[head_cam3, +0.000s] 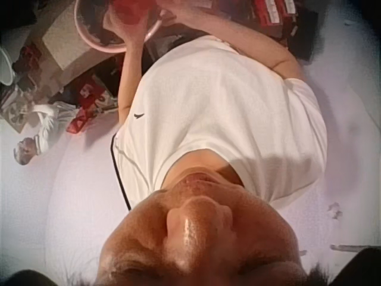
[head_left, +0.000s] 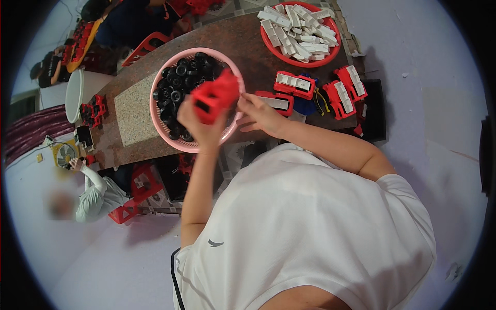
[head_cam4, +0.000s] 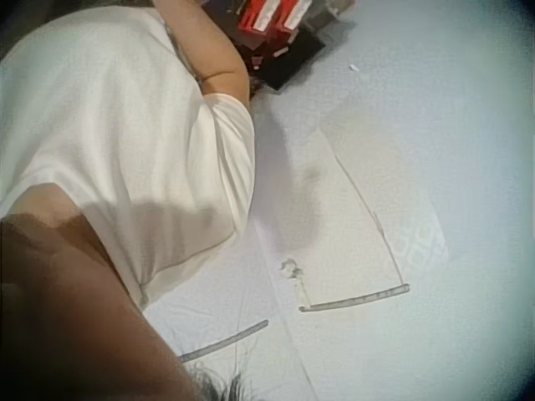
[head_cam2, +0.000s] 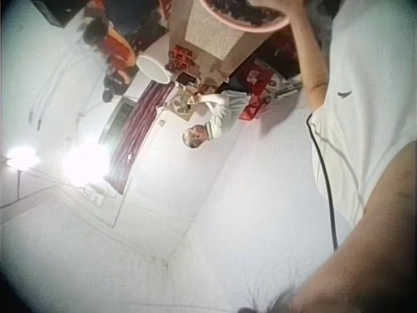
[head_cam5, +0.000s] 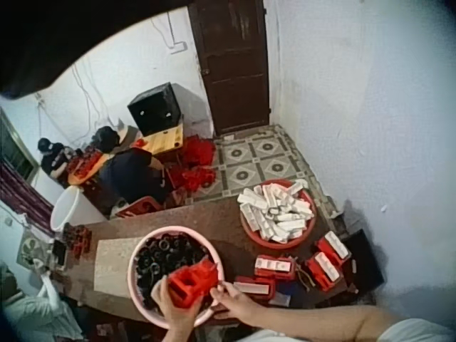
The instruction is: The recorder is assembling small toy trucks by attaching black wheels to red chassis and adding white components.
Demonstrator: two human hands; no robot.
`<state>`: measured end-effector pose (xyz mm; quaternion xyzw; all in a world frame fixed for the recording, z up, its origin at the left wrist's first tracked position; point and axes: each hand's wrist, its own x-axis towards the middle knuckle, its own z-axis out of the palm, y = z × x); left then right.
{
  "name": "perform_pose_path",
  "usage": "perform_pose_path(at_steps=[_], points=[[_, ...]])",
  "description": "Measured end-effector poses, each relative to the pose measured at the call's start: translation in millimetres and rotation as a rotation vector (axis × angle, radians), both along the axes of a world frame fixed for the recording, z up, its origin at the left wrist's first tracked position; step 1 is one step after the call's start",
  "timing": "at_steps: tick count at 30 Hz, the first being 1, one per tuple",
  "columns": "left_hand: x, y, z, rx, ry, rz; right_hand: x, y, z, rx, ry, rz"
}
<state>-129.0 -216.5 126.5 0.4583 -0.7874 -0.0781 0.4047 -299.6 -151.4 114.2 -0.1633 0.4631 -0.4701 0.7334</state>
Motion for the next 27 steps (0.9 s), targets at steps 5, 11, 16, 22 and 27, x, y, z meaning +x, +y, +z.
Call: perform_pose_path(at_steps=[5,11,16,22,27], points=[[-43,71,-10,-0.066,-0.119,-0.294,-38,2,25,0.005,-0.243,-0.083],[-40,60,7,0.255,0.131,-0.427,-105,9,11,-0.149,-0.108,0.272],[-48,7,49,1.339,0.255,-0.515,-111,6,19,-0.373,0.459,0.760],[-16,1,25,1.475,0.401,-0.485,-189,-72,-63,-0.162,0.726,0.486],[25,26,-3,1.359,0.651,-0.193,-284,-109,-96,0.006,1.826,0.135]])
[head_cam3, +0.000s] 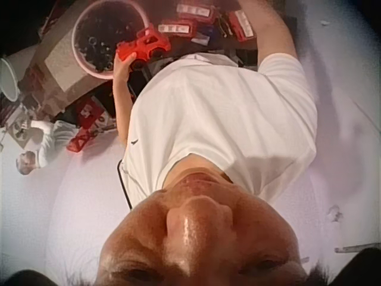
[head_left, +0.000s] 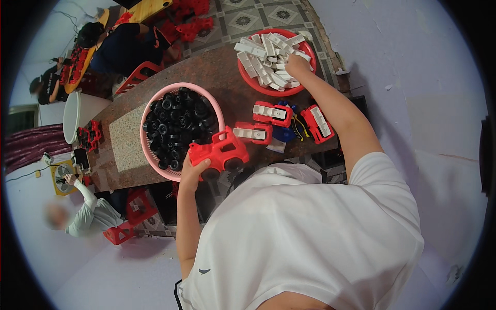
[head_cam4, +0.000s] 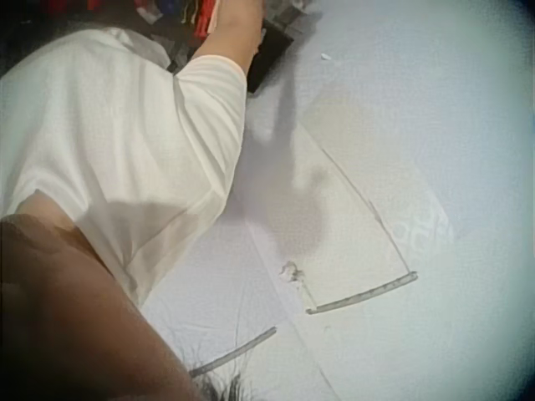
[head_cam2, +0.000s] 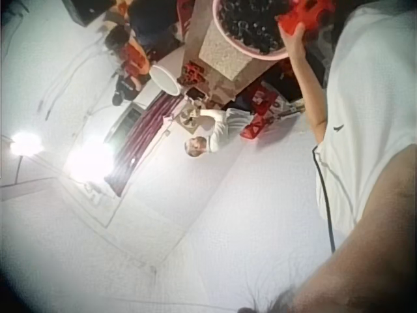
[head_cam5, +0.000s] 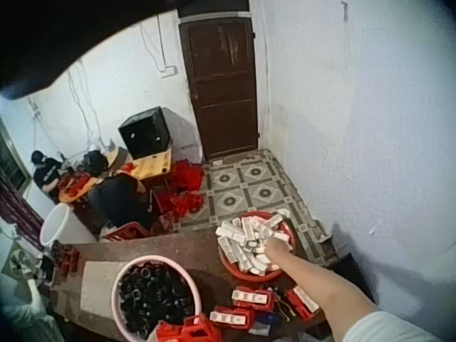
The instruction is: The recorder is assembling small toy trucks by attaching black wheels to red chassis and adding white components.
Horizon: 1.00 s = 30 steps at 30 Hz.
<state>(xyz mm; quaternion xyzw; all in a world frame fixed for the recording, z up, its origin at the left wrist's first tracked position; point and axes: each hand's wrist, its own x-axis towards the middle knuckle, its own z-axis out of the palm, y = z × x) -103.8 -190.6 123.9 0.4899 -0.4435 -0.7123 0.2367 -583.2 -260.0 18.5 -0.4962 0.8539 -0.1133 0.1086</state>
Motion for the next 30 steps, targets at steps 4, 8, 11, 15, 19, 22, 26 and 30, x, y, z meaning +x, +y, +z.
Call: perform_pose_path(at_steps=[4,8,11,15,19,22,26,30], points=[[-7,14,6,-0.059,-0.097,-0.025,6,7,-22,-0.051,0.328,0.148],[-19,9,2,-0.217,-0.234,-0.140,41,13,13,-0.356,0.247,0.349],[-54,5,34,-0.749,-0.463,-0.398,97,30,88,-0.200,-0.310,0.314],[-93,-4,40,-0.832,-0.319,-0.480,146,58,134,0.002,-1.013,0.325],[-97,-11,48,-0.183,0.014,-0.625,158,73,164,-0.130,-0.911,0.433],[-93,-14,47,-0.360,0.088,-0.654,149,78,165,-0.079,-1.487,0.460],[-90,-9,45,-0.377,0.083,-0.642,145,83,172,-0.019,-1.651,0.568],[-85,-5,42,-0.355,0.105,-0.592,151,76,178,0.149,-1.344,0.823]])
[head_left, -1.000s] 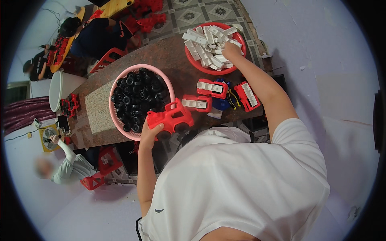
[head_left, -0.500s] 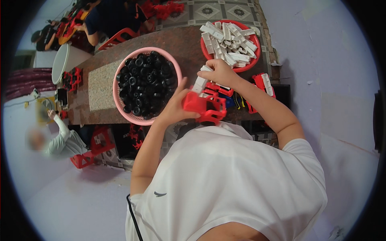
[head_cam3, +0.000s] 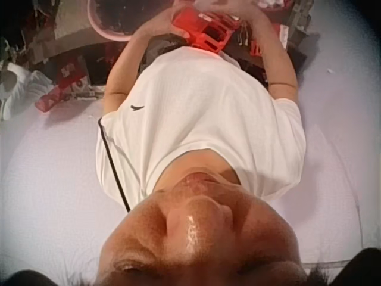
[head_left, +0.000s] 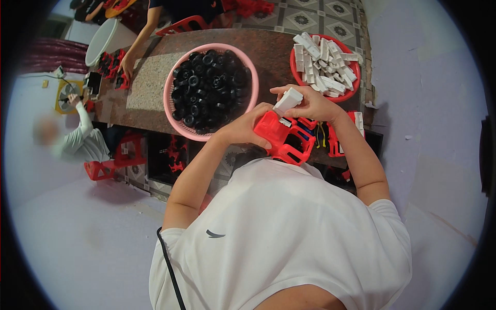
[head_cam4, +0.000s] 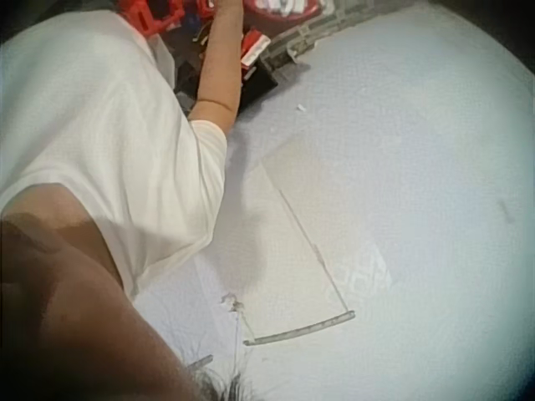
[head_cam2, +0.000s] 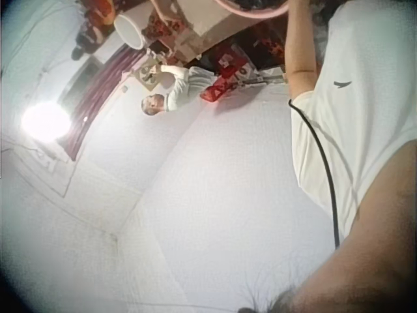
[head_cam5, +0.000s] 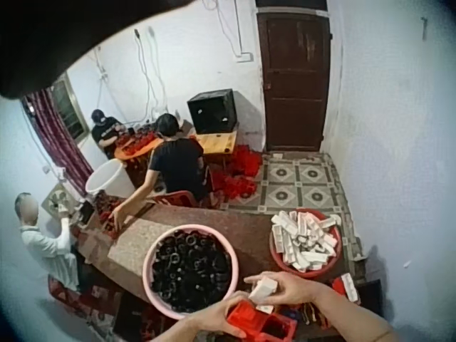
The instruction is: The recorder is assembling small toy trucks by attaching black wheels to red chassis and adding white components.
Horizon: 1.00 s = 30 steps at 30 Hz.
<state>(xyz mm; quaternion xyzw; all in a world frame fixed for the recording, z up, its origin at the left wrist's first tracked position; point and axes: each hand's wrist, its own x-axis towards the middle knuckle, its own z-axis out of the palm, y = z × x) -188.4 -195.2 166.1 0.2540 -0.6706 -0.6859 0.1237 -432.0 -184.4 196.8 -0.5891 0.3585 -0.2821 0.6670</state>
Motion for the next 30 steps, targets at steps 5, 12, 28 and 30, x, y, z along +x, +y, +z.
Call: perform_pose_path(at_steps=[5,12,28,30], points=[[14,9,-6,0.112,0.050,0.119,16,-7,-22,-0.141,0.093,-0.044],[43,17,-4,0.107,-0.221,0.316,26,0,-16,-0.231,0.371,-0.120],[21,28,41,-0.160,-0.318,0.239,52,46,-6,-0.182,0.451,-0.005],[17,30,45,-0.196,-0.376,0.209,52,52,-3,-0.171,0.442,-0.030]])
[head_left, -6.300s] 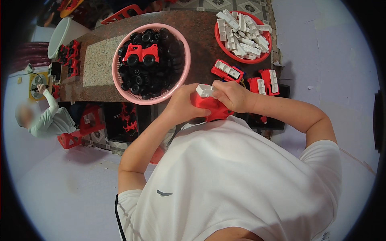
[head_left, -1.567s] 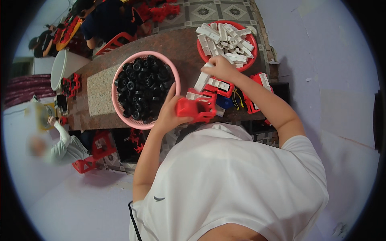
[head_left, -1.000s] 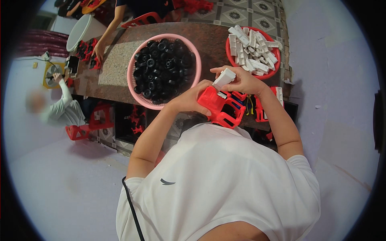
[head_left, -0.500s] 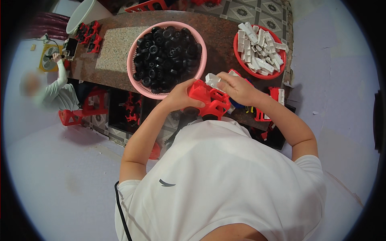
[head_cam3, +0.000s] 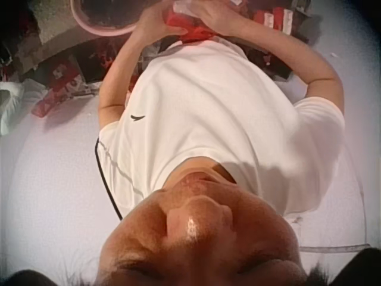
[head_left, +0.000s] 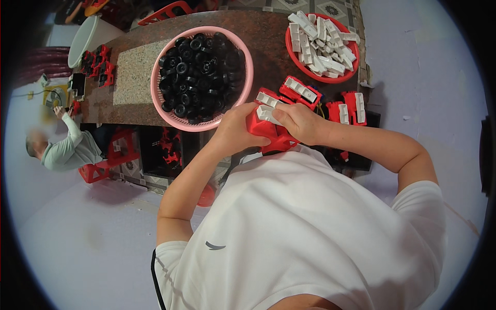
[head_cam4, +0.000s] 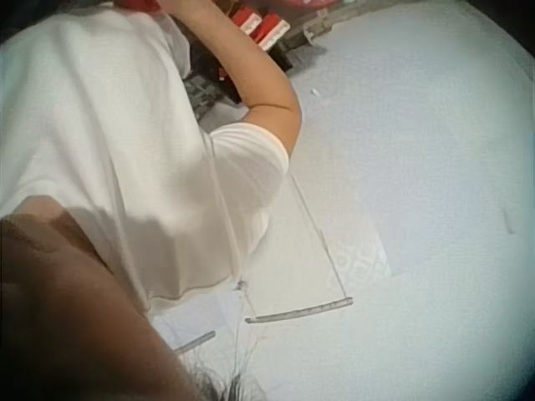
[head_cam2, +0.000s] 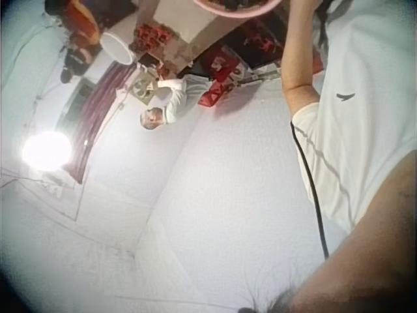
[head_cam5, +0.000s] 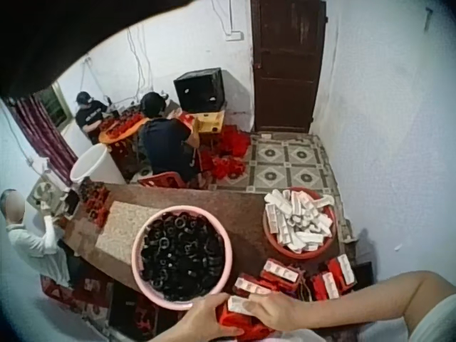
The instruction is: The recorder is assembling small toy trucks by attaching black wheels to red chassis and adding white components.
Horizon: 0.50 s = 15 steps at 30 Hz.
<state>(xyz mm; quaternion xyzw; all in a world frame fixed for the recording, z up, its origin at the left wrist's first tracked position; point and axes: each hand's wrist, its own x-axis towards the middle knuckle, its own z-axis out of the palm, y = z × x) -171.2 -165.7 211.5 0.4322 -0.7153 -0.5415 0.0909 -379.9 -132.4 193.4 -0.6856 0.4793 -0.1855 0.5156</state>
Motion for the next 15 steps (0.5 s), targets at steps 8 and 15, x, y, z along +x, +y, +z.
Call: perform_pose_path(at_steps=[8,15], points=[[-6,8,3,-0.077,-0.031,0.050,5,12,-2,-0.011,0.033,-0.062],[3,6,-9,-0.039,-0.075,0.039,11,6,-24,-0.249,0.195,0.008]])
